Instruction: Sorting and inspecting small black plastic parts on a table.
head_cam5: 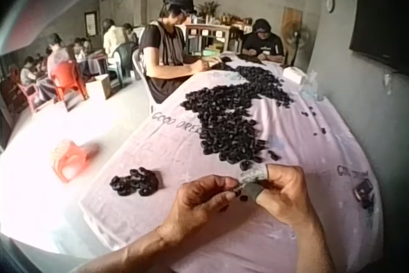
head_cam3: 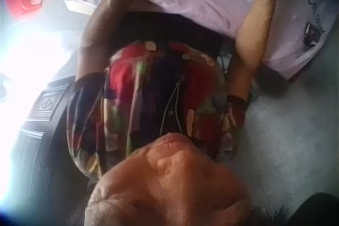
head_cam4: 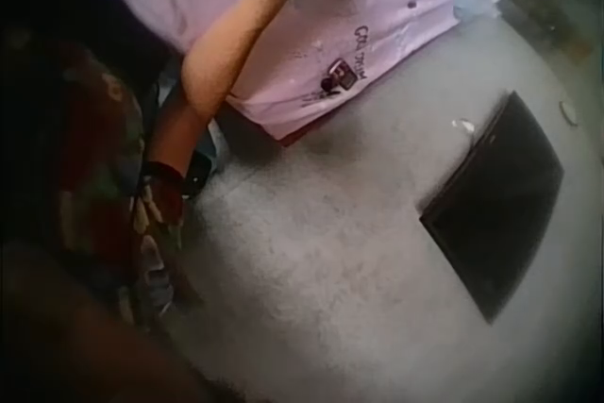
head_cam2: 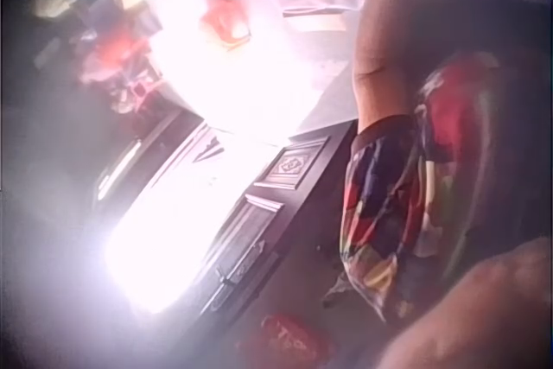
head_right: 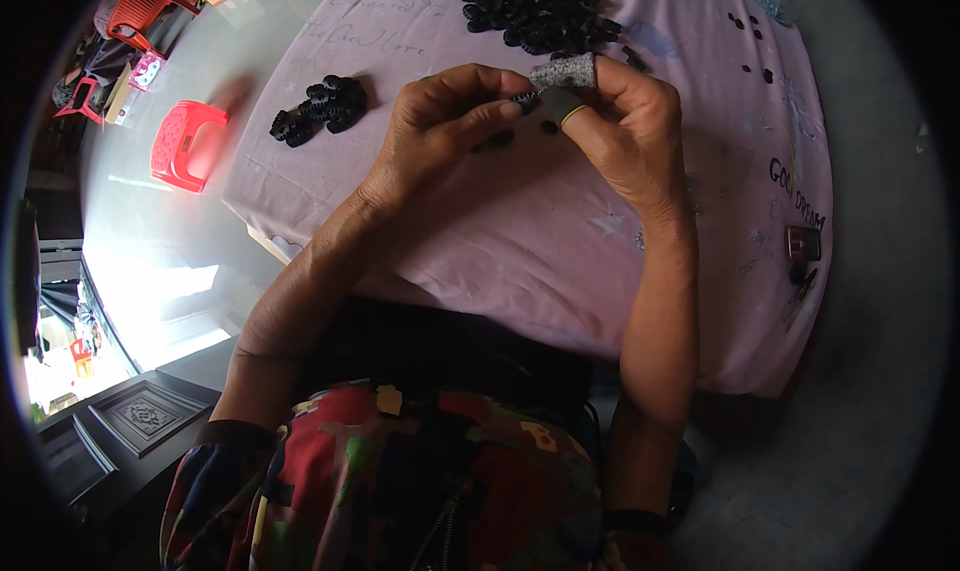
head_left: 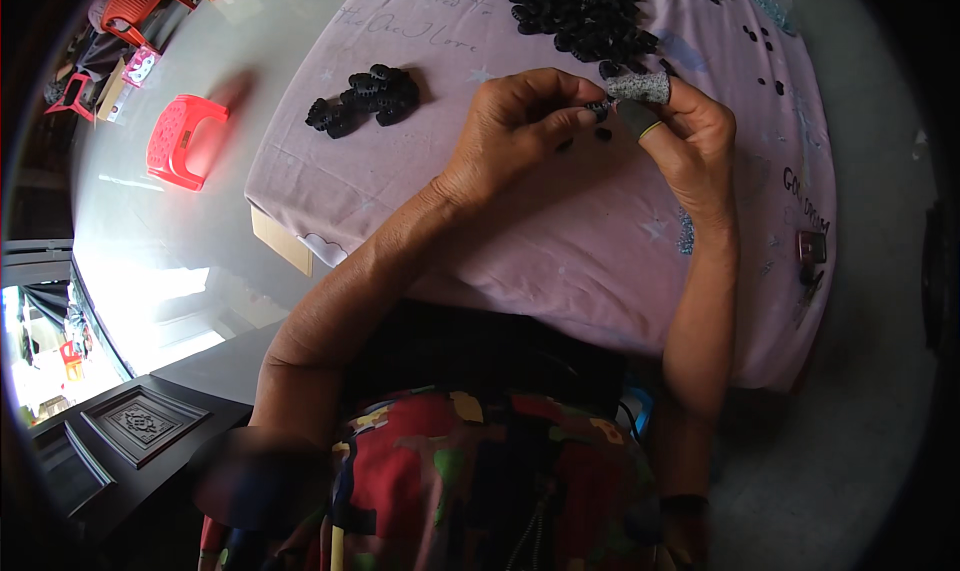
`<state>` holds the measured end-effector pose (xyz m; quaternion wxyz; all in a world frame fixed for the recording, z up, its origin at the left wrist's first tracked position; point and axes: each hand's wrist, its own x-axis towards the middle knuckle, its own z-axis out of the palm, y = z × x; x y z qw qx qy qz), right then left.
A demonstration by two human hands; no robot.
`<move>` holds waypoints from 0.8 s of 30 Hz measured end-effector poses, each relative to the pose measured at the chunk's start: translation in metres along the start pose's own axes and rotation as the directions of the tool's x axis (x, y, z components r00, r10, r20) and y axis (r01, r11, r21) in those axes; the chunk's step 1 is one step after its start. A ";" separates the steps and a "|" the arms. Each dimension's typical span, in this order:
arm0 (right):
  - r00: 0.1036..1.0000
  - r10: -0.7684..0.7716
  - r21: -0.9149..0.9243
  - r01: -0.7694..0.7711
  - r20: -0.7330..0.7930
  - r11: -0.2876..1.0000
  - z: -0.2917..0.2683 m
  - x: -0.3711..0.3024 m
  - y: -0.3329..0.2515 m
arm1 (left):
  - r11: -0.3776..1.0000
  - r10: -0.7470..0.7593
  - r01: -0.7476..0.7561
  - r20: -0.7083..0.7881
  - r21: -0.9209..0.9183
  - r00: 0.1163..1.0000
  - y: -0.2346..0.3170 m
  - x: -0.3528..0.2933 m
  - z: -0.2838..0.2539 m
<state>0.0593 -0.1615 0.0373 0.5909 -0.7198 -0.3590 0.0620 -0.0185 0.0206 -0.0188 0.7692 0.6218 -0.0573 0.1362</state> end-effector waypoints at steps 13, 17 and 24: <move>0.985 -0.157 -0.155 0.166 0.066 0.974 0.003 0.001 0.001 | 0.958 -0.198 0.210 0.079 -0.194 0.977 0.005 -0.001 -0.007; 0.981 -0.190 -0.081 0.193 0.035 0.978 0.007 0.001 0.000 | 0.936 -0.240 0.261 0.117 -0.235 0.964 0.008 -0.001 -0.007; 0.981 -0.191 -0.060 0.192 0.029 0.979 0.005 0.001 0.001 | 0.921 -0.224 0.264 0.167 -0.285 0.960 0.004 0.000 -0.010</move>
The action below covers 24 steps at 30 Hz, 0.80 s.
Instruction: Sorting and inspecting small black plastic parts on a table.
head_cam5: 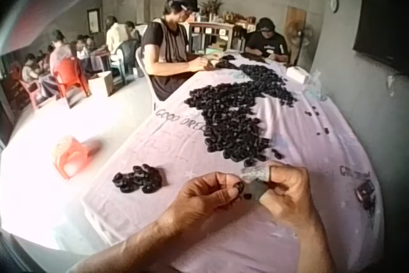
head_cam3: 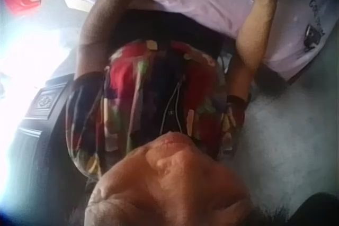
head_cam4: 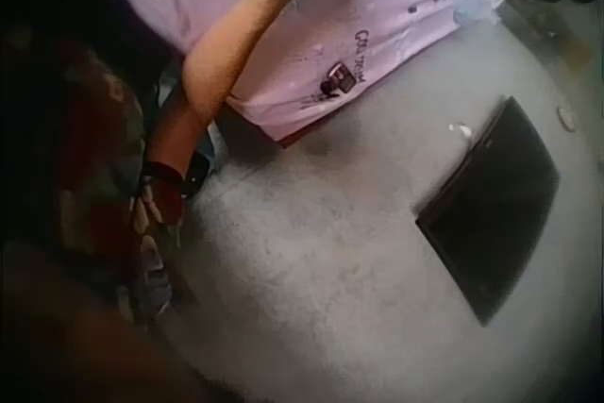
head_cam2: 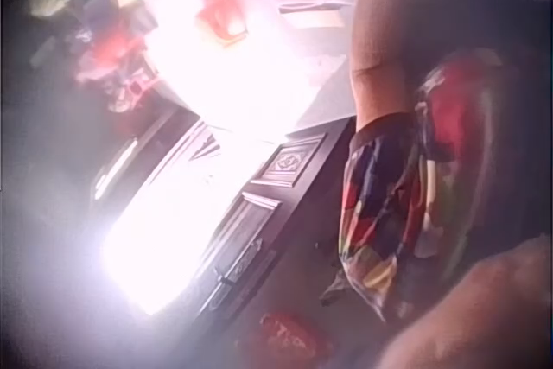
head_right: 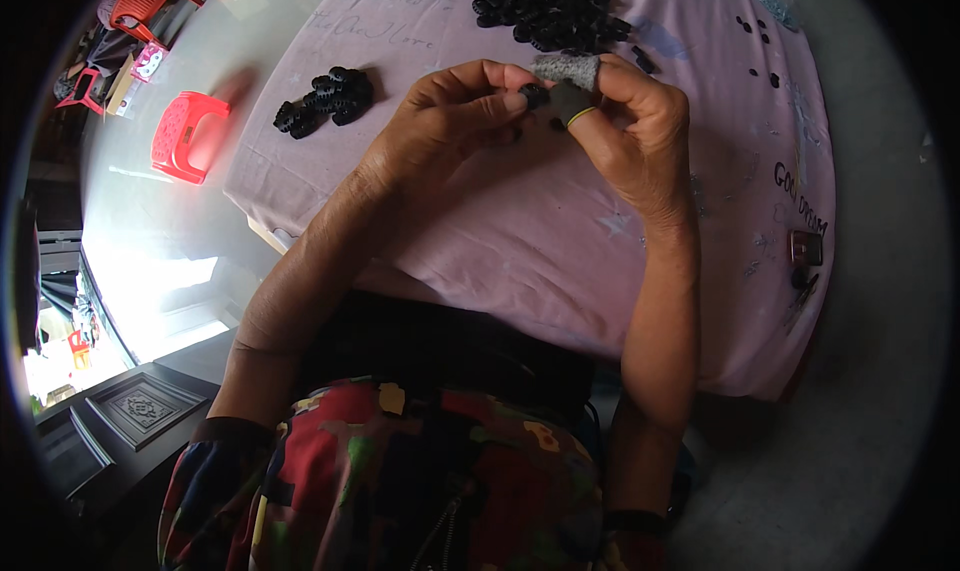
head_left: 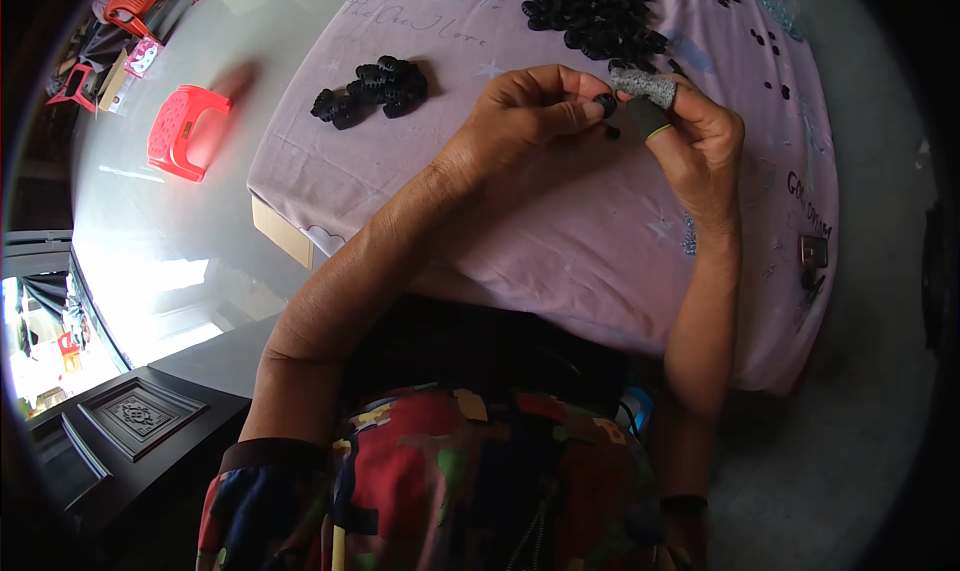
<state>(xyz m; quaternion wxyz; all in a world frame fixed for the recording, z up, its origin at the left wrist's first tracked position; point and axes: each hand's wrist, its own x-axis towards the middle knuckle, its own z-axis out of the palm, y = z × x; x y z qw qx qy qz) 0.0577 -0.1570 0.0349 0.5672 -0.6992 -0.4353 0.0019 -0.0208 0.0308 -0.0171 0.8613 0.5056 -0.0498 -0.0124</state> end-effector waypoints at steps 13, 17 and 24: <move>0.968 0.219 -0.594 -0.105 0.122 0.797 -0.006 -0.005 0.014 | 0.999 0.004 -0.001 -0.052 0.043 0.999 0.000 -0.001 -0.002; 0.970 0.184 -0.617 -0.048 0.159 0.785 -0.007 -0.006 0.015 | 0.991 0.070 -0.061 -0.071 0.116 0.995 0.000 -0.002 0.003; 0.960 0.233 -0.651 -0.080 0.152 0.755 -0.005 -0.005 0.009 | 0.979 0.031 -0.026 -0.020 0.204 0.999 0.009 -0.019 0.001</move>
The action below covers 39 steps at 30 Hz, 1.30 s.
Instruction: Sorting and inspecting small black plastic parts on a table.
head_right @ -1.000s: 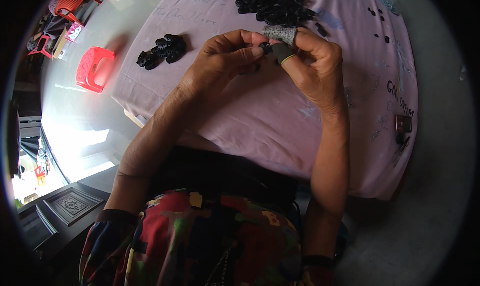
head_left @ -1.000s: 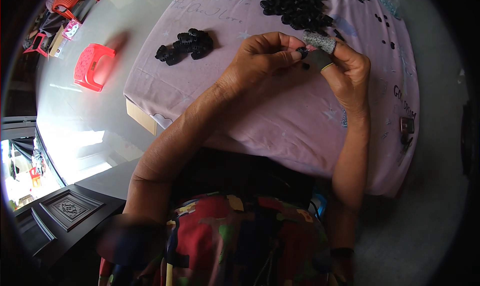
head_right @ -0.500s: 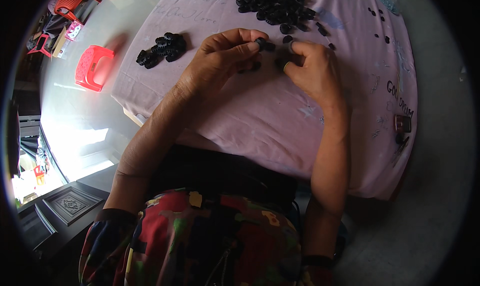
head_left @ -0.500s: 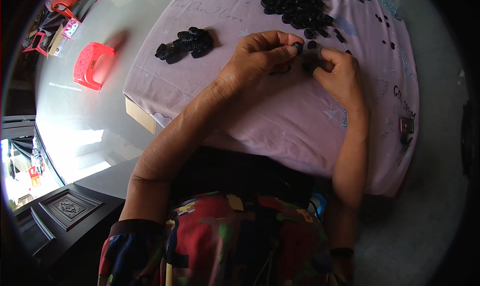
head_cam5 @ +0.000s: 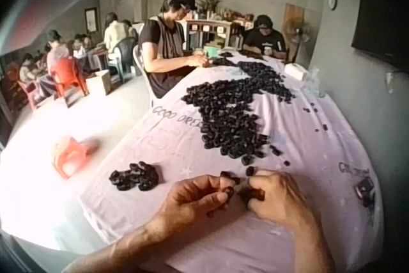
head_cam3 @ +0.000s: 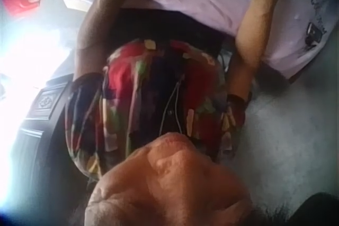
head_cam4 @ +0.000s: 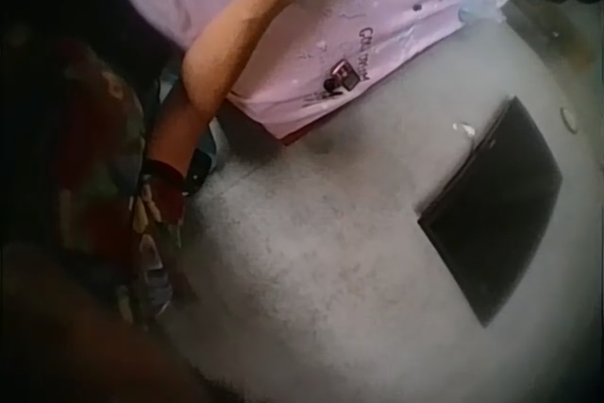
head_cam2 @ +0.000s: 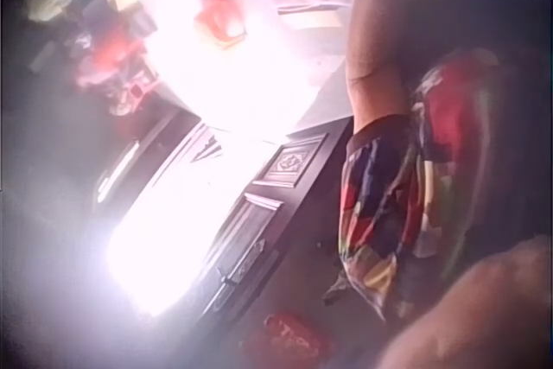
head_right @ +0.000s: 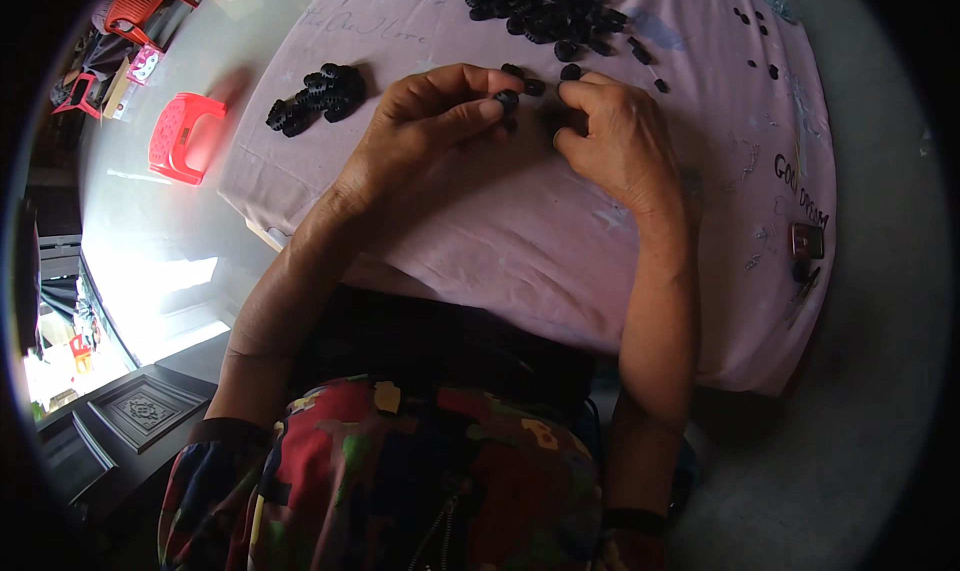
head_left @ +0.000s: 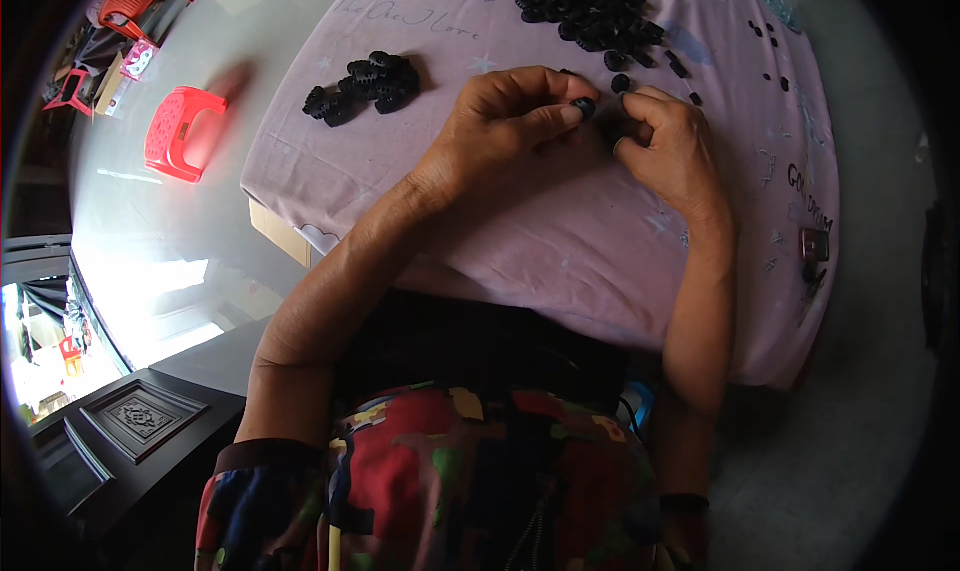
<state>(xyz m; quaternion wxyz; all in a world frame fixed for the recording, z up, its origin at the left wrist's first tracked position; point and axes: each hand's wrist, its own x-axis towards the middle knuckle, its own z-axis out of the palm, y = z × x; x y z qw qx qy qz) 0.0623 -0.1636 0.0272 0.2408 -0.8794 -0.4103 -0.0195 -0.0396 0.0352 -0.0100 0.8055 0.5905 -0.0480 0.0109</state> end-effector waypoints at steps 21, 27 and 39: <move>0.990 0.012 0.763 -0.115 0.139 0.636 -0.002 0.001 -0.003 | 1.000 -0.016 0.015 -0.048 -0.013 0.999 -0.005 0.001 -0.005; 0.990 0.040 0.770 -0.130 0.135 0.624 0.000 0.001 -0.004 | 0.998 -0.019 0.021 -0.024 0.062 1.000 -0.003 0.001 -0.005; 0.977 0.153 0.767 -0.214 0.151 0.606 -0.002 0.001 -0.016 | 0.996 0.031 -0.027 -0.046 0.089 0.998 -0.005 0.001 -0.004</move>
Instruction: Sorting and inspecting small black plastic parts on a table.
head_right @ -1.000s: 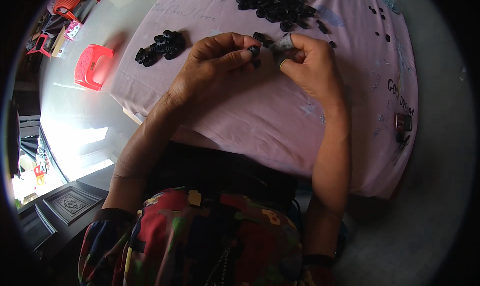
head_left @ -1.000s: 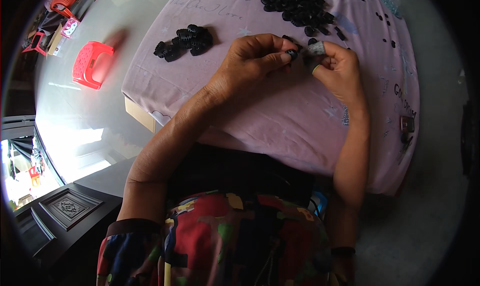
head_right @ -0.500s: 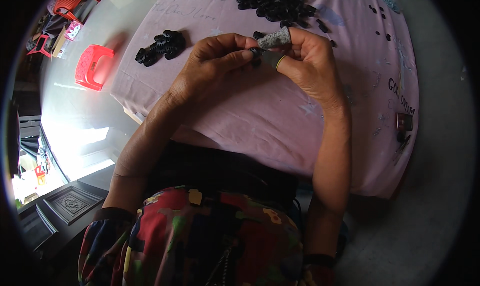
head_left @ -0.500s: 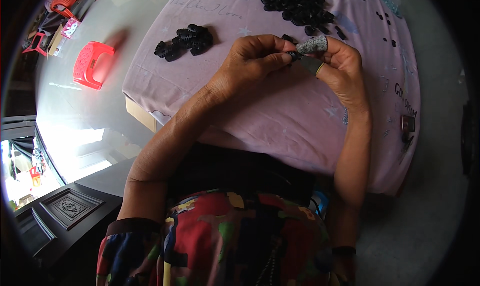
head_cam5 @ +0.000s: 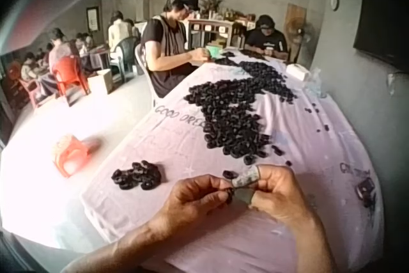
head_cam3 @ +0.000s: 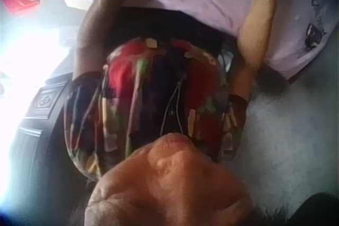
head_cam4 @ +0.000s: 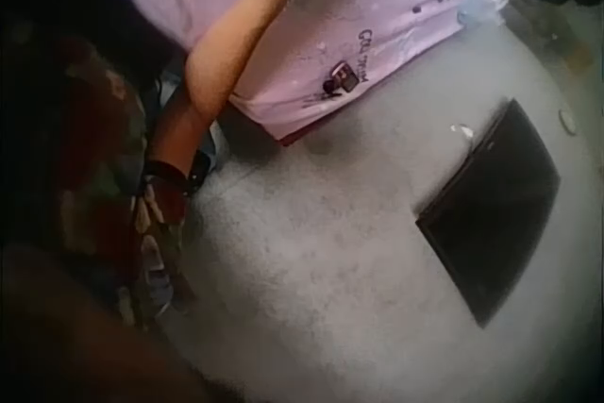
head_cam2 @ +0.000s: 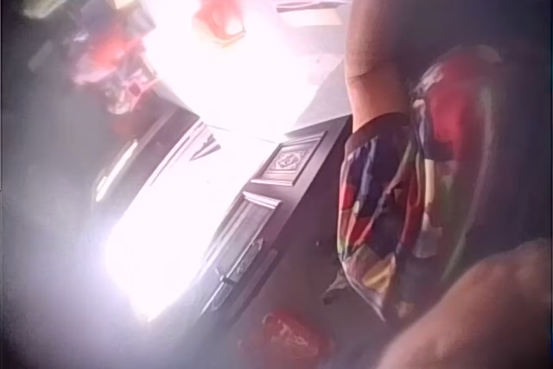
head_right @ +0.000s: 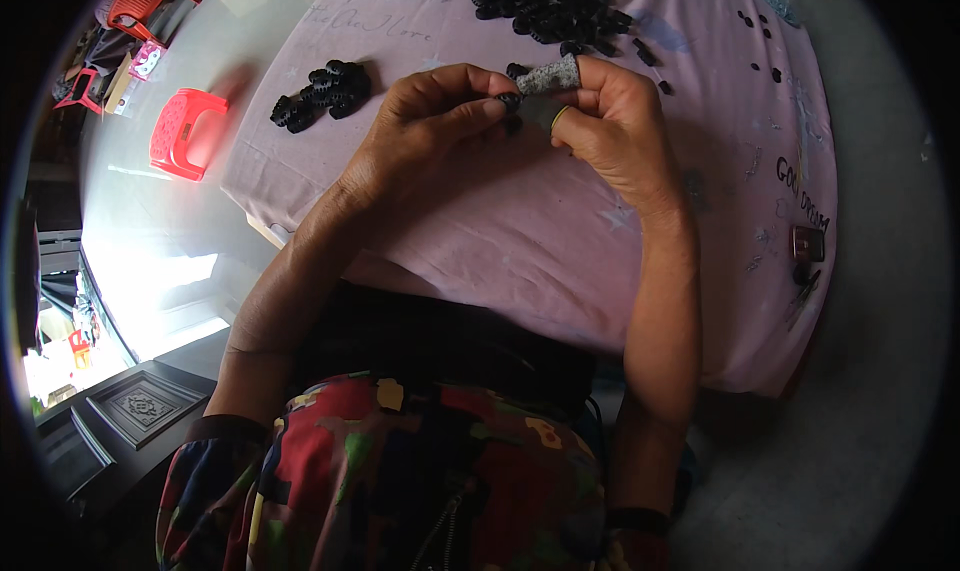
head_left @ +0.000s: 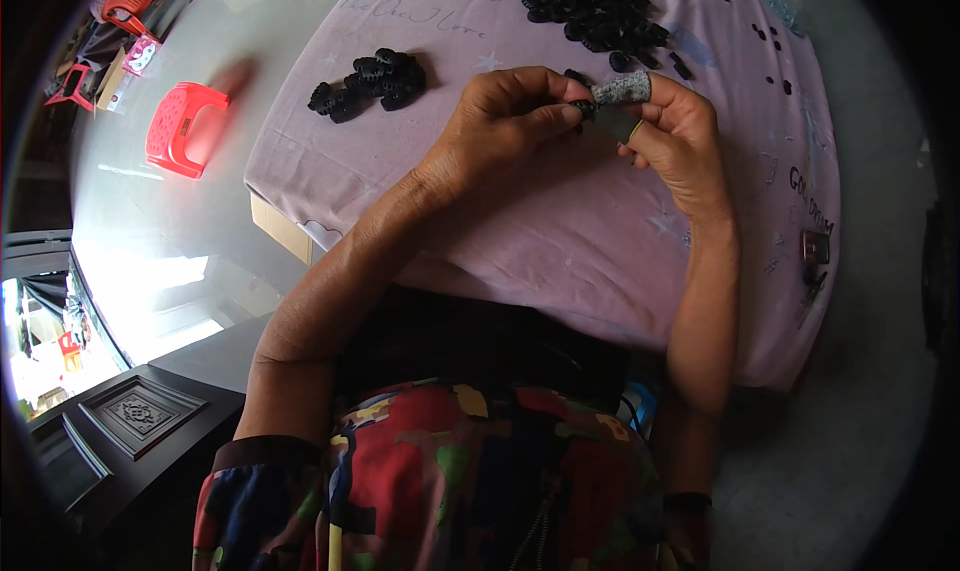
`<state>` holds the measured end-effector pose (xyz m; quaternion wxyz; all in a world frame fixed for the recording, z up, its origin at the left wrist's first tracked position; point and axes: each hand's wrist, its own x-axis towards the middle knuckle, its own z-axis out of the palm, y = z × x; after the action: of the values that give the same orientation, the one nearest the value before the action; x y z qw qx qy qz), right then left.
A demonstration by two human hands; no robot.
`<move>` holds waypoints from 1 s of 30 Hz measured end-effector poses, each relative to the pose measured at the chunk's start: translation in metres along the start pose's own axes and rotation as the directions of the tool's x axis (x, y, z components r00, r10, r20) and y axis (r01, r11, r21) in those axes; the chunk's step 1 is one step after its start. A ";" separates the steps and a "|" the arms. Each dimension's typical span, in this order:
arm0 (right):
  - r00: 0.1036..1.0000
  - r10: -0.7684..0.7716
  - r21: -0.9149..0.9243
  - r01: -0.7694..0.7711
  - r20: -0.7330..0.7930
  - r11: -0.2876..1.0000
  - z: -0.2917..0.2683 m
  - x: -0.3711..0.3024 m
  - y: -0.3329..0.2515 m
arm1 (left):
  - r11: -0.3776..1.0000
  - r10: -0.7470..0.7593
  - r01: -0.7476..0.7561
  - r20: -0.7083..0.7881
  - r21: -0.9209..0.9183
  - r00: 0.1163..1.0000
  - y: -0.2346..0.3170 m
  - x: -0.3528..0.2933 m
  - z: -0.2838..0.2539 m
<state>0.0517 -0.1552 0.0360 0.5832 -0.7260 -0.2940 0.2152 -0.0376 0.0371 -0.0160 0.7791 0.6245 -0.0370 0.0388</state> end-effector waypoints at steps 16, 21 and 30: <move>0.984 -0.177 -0.052 0.175 -0.036 0.983 0.000 0.002 0.006 | 0.999 -0.022 0.021 -0.015 -0.035 1.000 0.003 0.001 0.001; 0.982 -0.181 -0.104 0.175 -0.053 0.979 0.005 0.001 0.004 | 0.998 -0.047 0.046 -0.023 -0.048 0.999 0.002 0.000 -0.001; 0.984 -0.167 -0.127 0.158 -0.061 0.979 0.006 0.003 0.008 | 1.000 -0.020 0.019 -0.044 -0.009 0.999 -0.002 0.002 0.000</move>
<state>0.0512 -0.1503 0.0265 0.5638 -0.7409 -0.3439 0.1226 -0.0353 0.0370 -0.0180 0.7827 0.6206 -0.0137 0.0449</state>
